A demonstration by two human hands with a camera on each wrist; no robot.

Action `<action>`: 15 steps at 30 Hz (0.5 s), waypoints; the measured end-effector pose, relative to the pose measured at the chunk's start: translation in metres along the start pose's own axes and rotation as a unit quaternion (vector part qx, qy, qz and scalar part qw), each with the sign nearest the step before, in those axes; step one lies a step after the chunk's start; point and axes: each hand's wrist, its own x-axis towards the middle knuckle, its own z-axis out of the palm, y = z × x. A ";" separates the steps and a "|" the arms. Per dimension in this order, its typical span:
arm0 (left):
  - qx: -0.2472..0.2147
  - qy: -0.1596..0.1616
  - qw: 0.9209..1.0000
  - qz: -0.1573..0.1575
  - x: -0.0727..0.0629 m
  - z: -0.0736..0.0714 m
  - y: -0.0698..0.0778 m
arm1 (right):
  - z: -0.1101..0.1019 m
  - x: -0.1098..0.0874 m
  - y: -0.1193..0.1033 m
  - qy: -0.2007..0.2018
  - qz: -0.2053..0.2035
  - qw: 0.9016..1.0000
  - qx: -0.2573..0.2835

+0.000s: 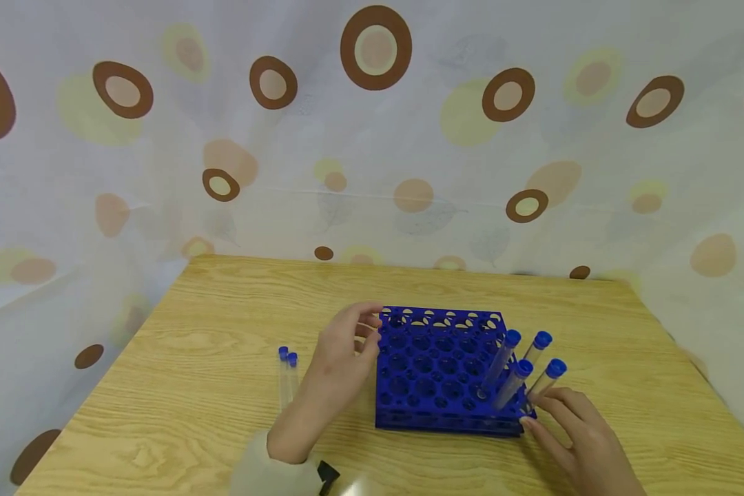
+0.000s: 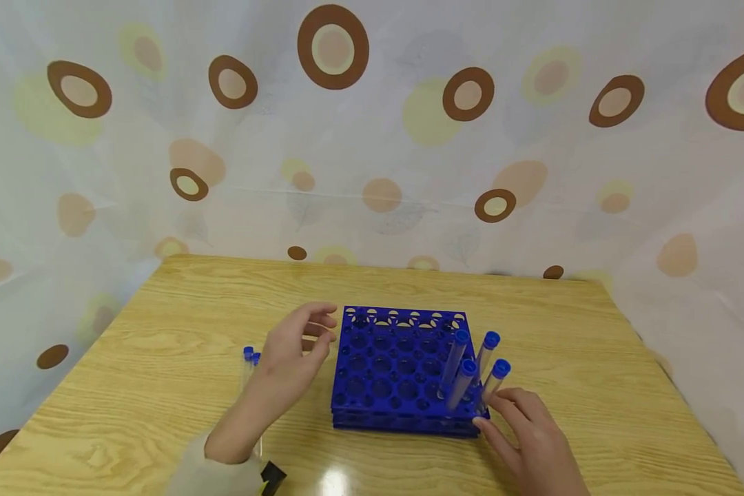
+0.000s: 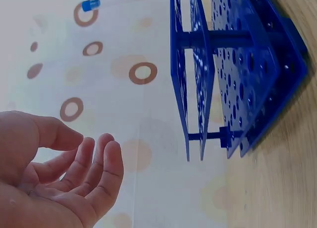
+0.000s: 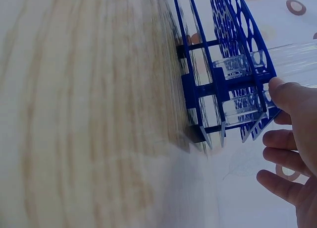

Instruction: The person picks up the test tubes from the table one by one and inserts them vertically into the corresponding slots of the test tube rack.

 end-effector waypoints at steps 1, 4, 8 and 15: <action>0.005 0.004 1.000 -0.004 -0.001 -0.002 -0.002 | 0.000 0.000 0.000 0.000 0.000 1.000 0.001; 0.016 0.019 1.000 -0.015 -0.004 -0.010 -0.005 | -0.001 0.000 -0.001 0.002 0.002 1.000 0.000; 0.028 0.033 0.998 -0.042 -0.007 -0.023 -0.012 | 0.000 0.000 -0.002 0.005 0.002 1.000 -0.004; 0.035 0.035 0.992 -0.116 -0.011 -0.050 -0.025 | 0.001 -0.001 -0.002 -0.002 0.010 1.000 -0.013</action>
